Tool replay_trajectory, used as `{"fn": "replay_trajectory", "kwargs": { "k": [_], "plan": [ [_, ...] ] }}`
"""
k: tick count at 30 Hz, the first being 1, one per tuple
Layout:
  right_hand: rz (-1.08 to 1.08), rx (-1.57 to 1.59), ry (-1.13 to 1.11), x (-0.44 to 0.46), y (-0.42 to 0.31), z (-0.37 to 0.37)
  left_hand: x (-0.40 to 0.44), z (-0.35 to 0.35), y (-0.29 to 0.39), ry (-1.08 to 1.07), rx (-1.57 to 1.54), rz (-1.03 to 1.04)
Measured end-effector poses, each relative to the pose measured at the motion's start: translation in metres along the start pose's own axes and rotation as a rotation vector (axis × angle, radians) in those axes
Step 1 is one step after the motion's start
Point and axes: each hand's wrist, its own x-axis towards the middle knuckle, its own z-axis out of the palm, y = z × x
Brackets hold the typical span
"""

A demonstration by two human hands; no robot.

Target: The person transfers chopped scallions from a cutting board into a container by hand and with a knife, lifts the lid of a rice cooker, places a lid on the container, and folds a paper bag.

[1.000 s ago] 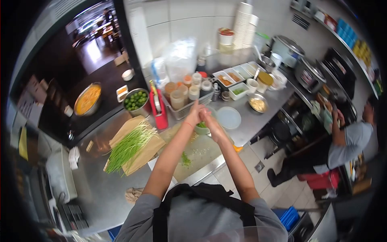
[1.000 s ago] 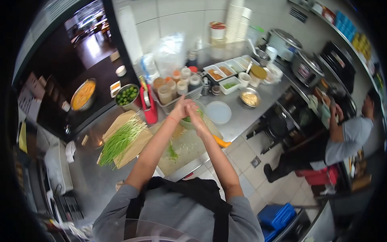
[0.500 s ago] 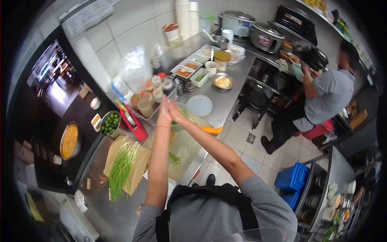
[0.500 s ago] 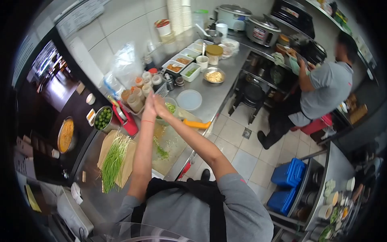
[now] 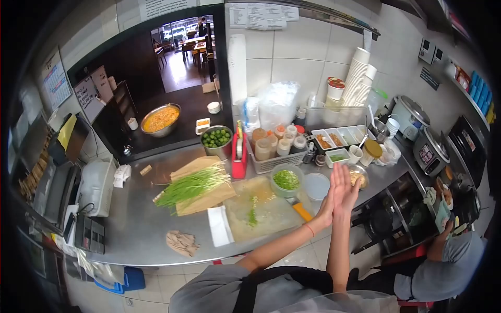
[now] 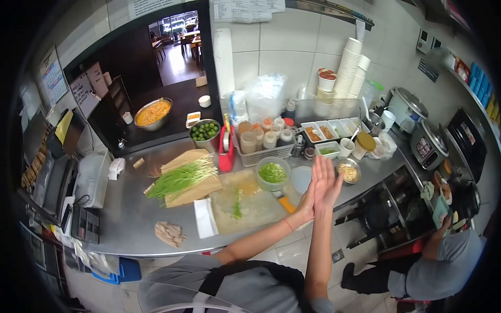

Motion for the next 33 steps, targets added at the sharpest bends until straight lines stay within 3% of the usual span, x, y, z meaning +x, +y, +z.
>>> {"fn": "replay_trajectory", "kwargs": {
  "k": [2, 5, 7, 10, 13, 16, 18, 22, 26, 30, 33],
  "plan": [
    [0.024, -0.165, 0.012, -0.034, -0.036, -0.016, 0.011, 0.012, -0.052, -0.026, -0.021, 0.099],
    [-0.122, -0.539, 0.153, -0.082, -0.092, -0.037, 0.0, 0.042, -0.101, -0.165, -0.116, -0.129],
    [-0.207, -0.912, 0.196, -0.11, -0.13, -0.059, 0.001, 0.064, -0.156, -0.139, -0.121, -0.236],
    [-0.289, -1.228, 0.205, -0.138, -0.177, -0.065, 0.003, 0.086, -0.197, -0.16, 0.013, -0.422],
    [-0.295, -1.312, 0.071, -0.135, -0.199, -0.097, 0.051, 0.043, -0.264, -0.442, 0.101, -0.445],
    [-0.366, -1.931, -0.19, -0.129, -0.236, -0.114, 0.091, 0.031, -0.279, -0.432, -0.135, -0.705],
    [-0.359, -1.95, -0.263, -0.123, -0.251, -0.15, 0.122, 0.021, -0.298, -0.3, -0.33, -0.821],
    [-0.348, -2.094, -0.279, -0.094, -0.286, -0.235, 0.187, 0.006, -0.334, -0.33, -0.395, -0.803],
    [-0.29, -2.308, -0.239, -0.057, -0.331, -0.292, 0.244, 0.038, -0.367, -0.374, -0.465, -0.882],
    [-0.137, -2.177, -0.235, -0.014, -0.402, -0.307, 0.303, 0.094, -0.387, -0.294, -0.24, -0.974],
    [-0.07, -2.684, -0.008, -0.005, -0.456, -0.343, 0.346, 0.147, -0.383, -0.114, -0.025, -1.048]
  ]
}}
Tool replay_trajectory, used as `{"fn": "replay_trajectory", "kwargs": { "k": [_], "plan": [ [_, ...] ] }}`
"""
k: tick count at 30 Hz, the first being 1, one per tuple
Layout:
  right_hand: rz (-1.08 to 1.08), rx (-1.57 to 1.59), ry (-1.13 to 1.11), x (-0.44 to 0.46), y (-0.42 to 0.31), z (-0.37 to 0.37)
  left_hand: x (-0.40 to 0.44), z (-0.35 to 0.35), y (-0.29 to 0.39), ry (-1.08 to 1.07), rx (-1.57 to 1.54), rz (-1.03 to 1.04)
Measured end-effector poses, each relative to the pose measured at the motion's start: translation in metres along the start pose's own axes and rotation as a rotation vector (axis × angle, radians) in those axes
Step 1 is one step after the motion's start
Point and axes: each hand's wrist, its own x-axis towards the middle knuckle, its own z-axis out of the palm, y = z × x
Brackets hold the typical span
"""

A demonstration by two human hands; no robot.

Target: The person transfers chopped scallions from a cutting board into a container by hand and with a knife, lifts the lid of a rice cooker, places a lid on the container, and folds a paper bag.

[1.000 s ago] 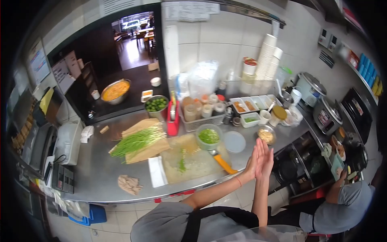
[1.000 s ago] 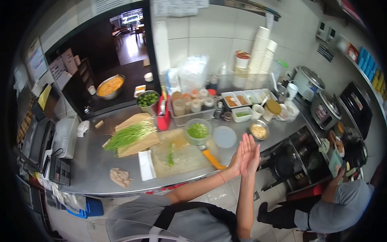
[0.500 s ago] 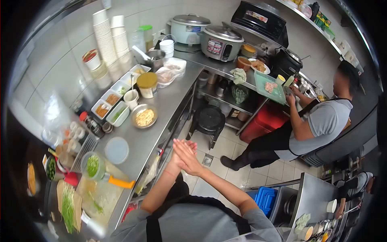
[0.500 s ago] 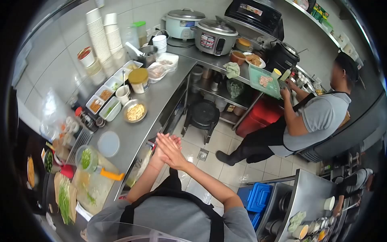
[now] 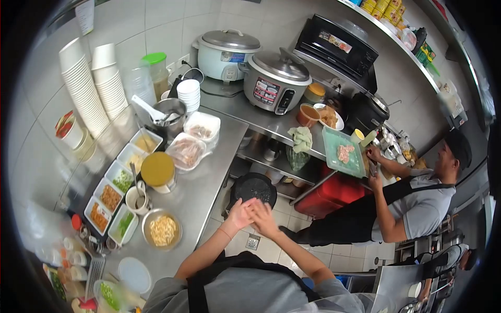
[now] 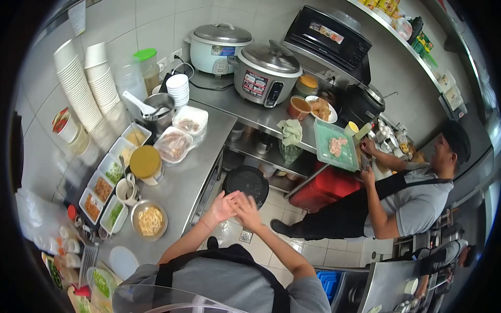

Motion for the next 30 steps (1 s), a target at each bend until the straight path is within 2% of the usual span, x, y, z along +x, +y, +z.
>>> {"fn": "replay_trajectory", "kwargs": {
  "k": [2, 4, 5, 6, 9, 10, 11, 12, 14, 16, 19, 22, 24, 26, 30],
  "plan": [
    [0.199, -0.073, 0.053, 0.009, 0.035, -0.015, 0.017, 0.023, 0.036, -0.04, 0.086, 0.033],
    [0.343, -0.074, -0.022, 0.025, 0.069, -0.029, 0.054, 0.028, 0.069, -0.16, 0.081, 0.121],
    [0.38, -0.075, -0.067, 0.034, 0.088, -0.03, 0.071, 0.029, 0.086, -0.175, 0.181, 0.204],
    [0.417, -0.074, -0.113, 0.046, 0.108, -0.031, 0.075, 0.045, 0.103, -0.073, 0.343, 0.297],
    [0.271, 0.013, -0.104, 0.114, 0.173, -0.049, 0.116, 0.056, 0.147, 0.095, 1.09, 0.625],
    [0.122, 0.062, 0.018, 0.154, 0.185, -0.073, 0.13, 0.057, 0.158, 0.167, 1.32, 0.718],
    [0.151, 0.157, -0.012, 0.195, 0.19, -0.101, 0.144, 0.059, 0.167, 0.243, 1.549, 0.801],
    [0.177, 0.249, -0.041, 0.238, 0.193, -0.13, 0.163, 0.055, 0.172, 0.306, 1.601, 0.862],
    [-0.004, 0.186, 0.074, 0.317, 0.205, -0.176, 0.208, 0.041, 0.184, 0.436, 1.715, 0.997],
    [-0.23, 0.105, 0.147, 0.396, 0.231, -0.204, 0.233, 0.045, 0.197, 0.474, 1.775, 1.009],
    [-0.252, 0.027, 0.084, 0.514, 0.27, -0.228, 0.263, 0.054, 0.218, 0.556, 1.857, 1.121],
    [-0.209, -0.157, 0.058, 0.643, 0.341, -0.208, 0.279, 0.055, 0.233, 0.611, 1.983, 1.125],
    [-0.253, -0.246, 0.158, 0.721, 0.392, -0.185, 0.268, 0.076, 0.238, 0.581, 2.162, 1.035],
    [-0.165, -0.301, 0.123, 0.786, 0.427, -0.172, 0.27, 0.076, 0.244, 0.585, 2.128, 1.009],
    [0.158, -0.112, 0.152, 0.881, 0.476, -0.14, 0.28, 0.071, 0.246, 0.586, 2.057, 0.888]
  ]
}}
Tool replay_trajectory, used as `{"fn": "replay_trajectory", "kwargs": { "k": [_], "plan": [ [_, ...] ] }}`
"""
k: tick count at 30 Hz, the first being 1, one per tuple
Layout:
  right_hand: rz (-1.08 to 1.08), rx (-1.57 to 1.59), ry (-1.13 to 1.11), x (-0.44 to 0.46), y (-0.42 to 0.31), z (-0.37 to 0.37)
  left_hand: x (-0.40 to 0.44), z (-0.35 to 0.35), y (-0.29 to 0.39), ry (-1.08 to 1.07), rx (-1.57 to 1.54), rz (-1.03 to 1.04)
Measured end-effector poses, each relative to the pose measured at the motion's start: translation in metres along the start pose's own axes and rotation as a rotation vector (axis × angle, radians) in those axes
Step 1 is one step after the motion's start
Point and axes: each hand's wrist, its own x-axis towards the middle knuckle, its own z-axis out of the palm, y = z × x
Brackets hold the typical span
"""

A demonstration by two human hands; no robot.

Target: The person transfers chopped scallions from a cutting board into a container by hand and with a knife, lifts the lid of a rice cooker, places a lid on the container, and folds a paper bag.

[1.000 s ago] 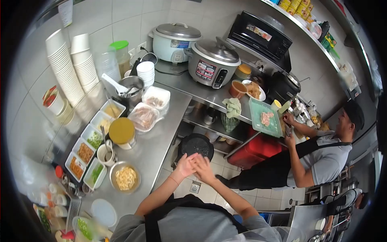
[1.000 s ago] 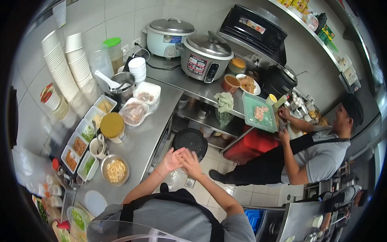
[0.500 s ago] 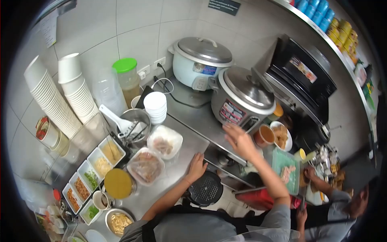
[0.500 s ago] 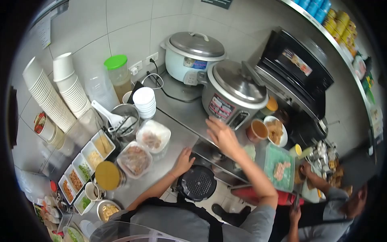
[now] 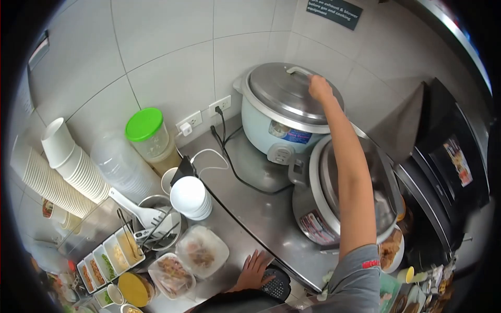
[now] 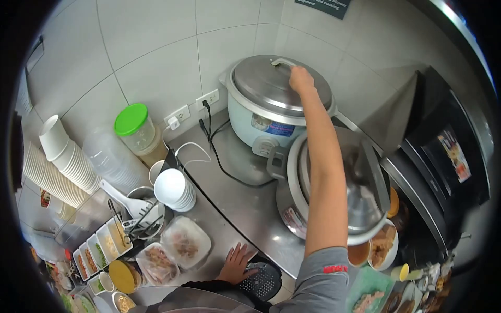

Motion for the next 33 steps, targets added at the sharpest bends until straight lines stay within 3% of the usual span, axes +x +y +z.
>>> {"fn": "replay_trajectory", "kwargs": {
  "k": [3, 6, 9, 12, 21, 25, 30, 33],
  "plan": [
    [0.204, 0.129, 0.039, 0.046, 0.007, 0.029, 0.004, 0.0, 0.002, -0.025, 0.033, -0.039],
    [0.261, 0.083, 0.107, 0.07, 0.004, 0.049, 0.001, 0.019, -0.007, -0.05, 0.026, -0.082],
    [0.187, -0.183, 0.045, 0.089, 0.008, 0.06, 0.0, 0.024, -0.009, -0.039, 0.126, -0.07],
    [0.103, -0.231, -0.156, 0.1, 0.016, 0.047, -0.009, 0.043, -0.012, 0.022, 0.302, -0.026],
    [0.15, -0.06, 0.294, 0.131, 0.064, -0.055, -0.003, 0.024, -0.009, -0.06, 0.241, -0.031],
    [0.153, 0.042, 0.386, 0.144, 0.073, -0.104, -0.004, 0.024, -0.008, -0.139, 0.182, -0.074],
    [0.122, 0.393, 0.579, 0.134, 0.052, -0.094, -0.002, 0.018, -0.005, -0.176, 0.126, -0.101],
    [0.249, 0.302, 0.494, 0.128, 0.037, -0.084, -0.002, 0.019, -0.006, -0.166, 0.126, -0.09]
  ]
}}
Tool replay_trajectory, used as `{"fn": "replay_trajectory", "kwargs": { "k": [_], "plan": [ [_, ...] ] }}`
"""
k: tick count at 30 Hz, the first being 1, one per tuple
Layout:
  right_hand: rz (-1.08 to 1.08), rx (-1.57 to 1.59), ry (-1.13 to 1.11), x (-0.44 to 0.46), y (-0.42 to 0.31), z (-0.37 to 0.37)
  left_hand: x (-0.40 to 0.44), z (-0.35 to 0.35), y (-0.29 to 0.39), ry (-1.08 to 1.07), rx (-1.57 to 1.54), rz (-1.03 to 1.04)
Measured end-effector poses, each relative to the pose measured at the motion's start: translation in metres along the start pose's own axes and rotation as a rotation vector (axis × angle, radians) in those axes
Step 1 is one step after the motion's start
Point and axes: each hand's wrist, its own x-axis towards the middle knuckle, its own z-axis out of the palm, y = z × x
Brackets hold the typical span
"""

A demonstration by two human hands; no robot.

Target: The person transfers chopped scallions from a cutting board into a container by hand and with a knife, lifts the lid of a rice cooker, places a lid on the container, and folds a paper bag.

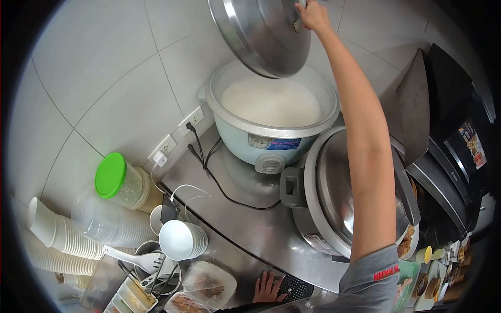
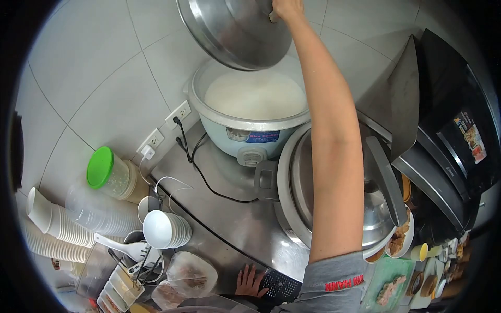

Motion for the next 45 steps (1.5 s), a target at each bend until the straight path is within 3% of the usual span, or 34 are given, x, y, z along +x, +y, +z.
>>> {"fn": "replay_trajectory", "kwargs": {
  "k": [2, 7, 11, 14, 19, 37, 39, 40, 41, 42, 43, 44, 45],
  "plan": [
    [-0.055, -0.074, -0.006, -0.009, -0.008, 0.004, -0.001, 0.004, -0.001, 0.028, 0.0, 0.014],
    [-0.327, -0.46, -0.332, -0.031, -0.003, 0.017, -0.003, 0.01, -0.003, 0.114, -0.005, 0.031],
    [-0.386, -0.619, -0.468, -0.058, 0.009, 0.046, -0.005, 0.032, -0.009, 0.21, 0.035, 0.045],
    [-0.441, -0.695, -0.559, -0.071, 0.014, 0.049, 0.001, 0.032, -0.01, 0.348, 0.36, 0.075],
    [-0.412, -0.655, -0.576, -0.07, 0.039, 0.075, 0.005, 0.046, -0.01, 0.543, 0.376, 0.056],
    [-0.282, -0.566, -0.555, -0.084, 0.037, 0.097, -0.004, 0.043, -0.004, 0.359, 0.054, -0.037],
    [-0.34, -0.566, -0.703, -0.068, 0.049, 0.118, -0.002, 0.042, -0.006, 0.373, 0.021, -0.048],
    [-0.365, -0.523, -0.714, -0.071, 0.046, 0.114, 0.005, 0.045, -0.005, 0.39, 0.022, -0.053],
    [-0.567, -0.413, -0.605, -0.083, 0.035, 0.102, 0.012, 0.046, -0.007, 0.412, 0.025, -0.052],
    [-0.542, -0.483, -0.634, -0.091, 0.011, 0.095, 0.016, 0.048, -0.01, 0.443, 0.026, -0.041],
    [-0.709, -0.398, -0.548, -0.096, -0.006, 0.095, 0.023, 0.051, -0.013, 0.487, 0.041, -0.022],
    [-0.742, -0.425, -0.642, -0.118, -0.067, 0.051, 0.027, 0.055, -0.015, 0.534, 0.064, -0.002],
    [-1.0, -0.398, -0.463, -0.134, -0.091, 0.039, 0.028, 0.059, -0.021, 0.57, 0.104, 0.038]
  ]
}}
